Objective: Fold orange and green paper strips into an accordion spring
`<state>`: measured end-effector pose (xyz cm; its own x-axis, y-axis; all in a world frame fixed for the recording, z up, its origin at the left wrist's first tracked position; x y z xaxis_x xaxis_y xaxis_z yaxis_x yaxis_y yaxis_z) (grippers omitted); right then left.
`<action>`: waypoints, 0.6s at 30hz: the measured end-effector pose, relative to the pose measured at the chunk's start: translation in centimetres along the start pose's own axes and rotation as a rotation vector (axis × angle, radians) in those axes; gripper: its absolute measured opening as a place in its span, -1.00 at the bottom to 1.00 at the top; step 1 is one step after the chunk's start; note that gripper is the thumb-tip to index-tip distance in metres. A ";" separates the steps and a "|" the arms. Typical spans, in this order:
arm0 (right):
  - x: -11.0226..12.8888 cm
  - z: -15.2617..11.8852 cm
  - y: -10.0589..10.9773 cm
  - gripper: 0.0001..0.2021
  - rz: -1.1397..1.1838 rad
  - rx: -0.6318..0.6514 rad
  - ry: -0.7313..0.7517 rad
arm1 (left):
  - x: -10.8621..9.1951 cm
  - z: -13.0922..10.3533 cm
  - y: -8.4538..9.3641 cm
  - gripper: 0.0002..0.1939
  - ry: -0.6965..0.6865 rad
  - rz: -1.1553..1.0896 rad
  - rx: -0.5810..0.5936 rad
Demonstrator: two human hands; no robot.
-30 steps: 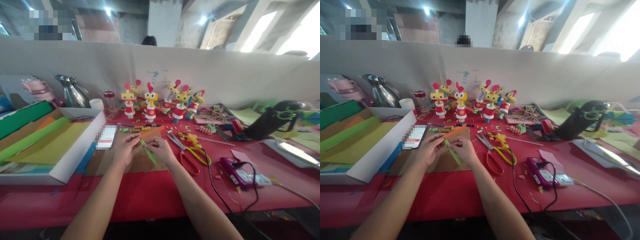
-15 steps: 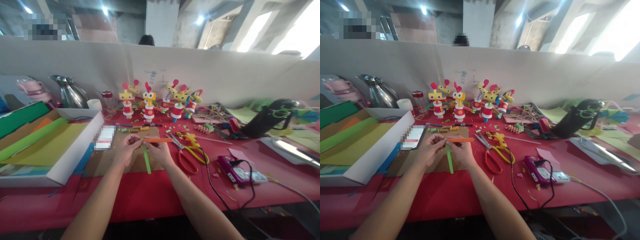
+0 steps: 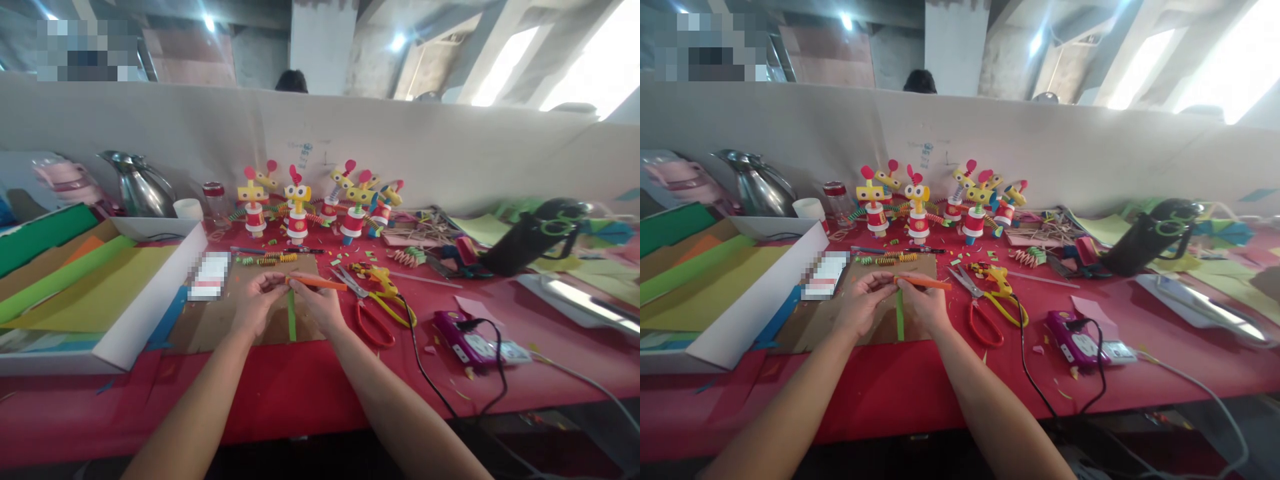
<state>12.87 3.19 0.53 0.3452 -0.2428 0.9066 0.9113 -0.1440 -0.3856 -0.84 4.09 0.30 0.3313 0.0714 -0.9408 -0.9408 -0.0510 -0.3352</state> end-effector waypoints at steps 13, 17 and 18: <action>-0.2 -0.1 0.1 -0.82 -0.014 -0.006 0.014 | 0.5 0.4 0.6 -0.66 0.071 0.000 0.013; -0.4 0.0 0.4 -0.85 -0.042 -0.059 0.001 | 0.6 0.1 0.3 -0.68 0.058 0.013 -0.010; -0.5 0.0 0.5 -0.86 -0.049 -0.065 -0.002 | 0.6 0.0 0.1 -0.70 0.051 0.019 -0.016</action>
<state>13.12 3.19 -0.07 0.3013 -0.2318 0.9249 0.9108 -0.2173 -0.3511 -0.79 4.13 -0.28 0.3173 0.0199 -0.9481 -0.9457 -0.0673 -0.3179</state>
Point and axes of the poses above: each hand's wrist, its own z-axis towards the middle knuckle, its own y-axis out of the back of the hand, x = y × z, the point moved 6 cm from there along z, towards the middle knuckle, and after that the axes turned 5 degrees about -x, right-handed, at the moved point
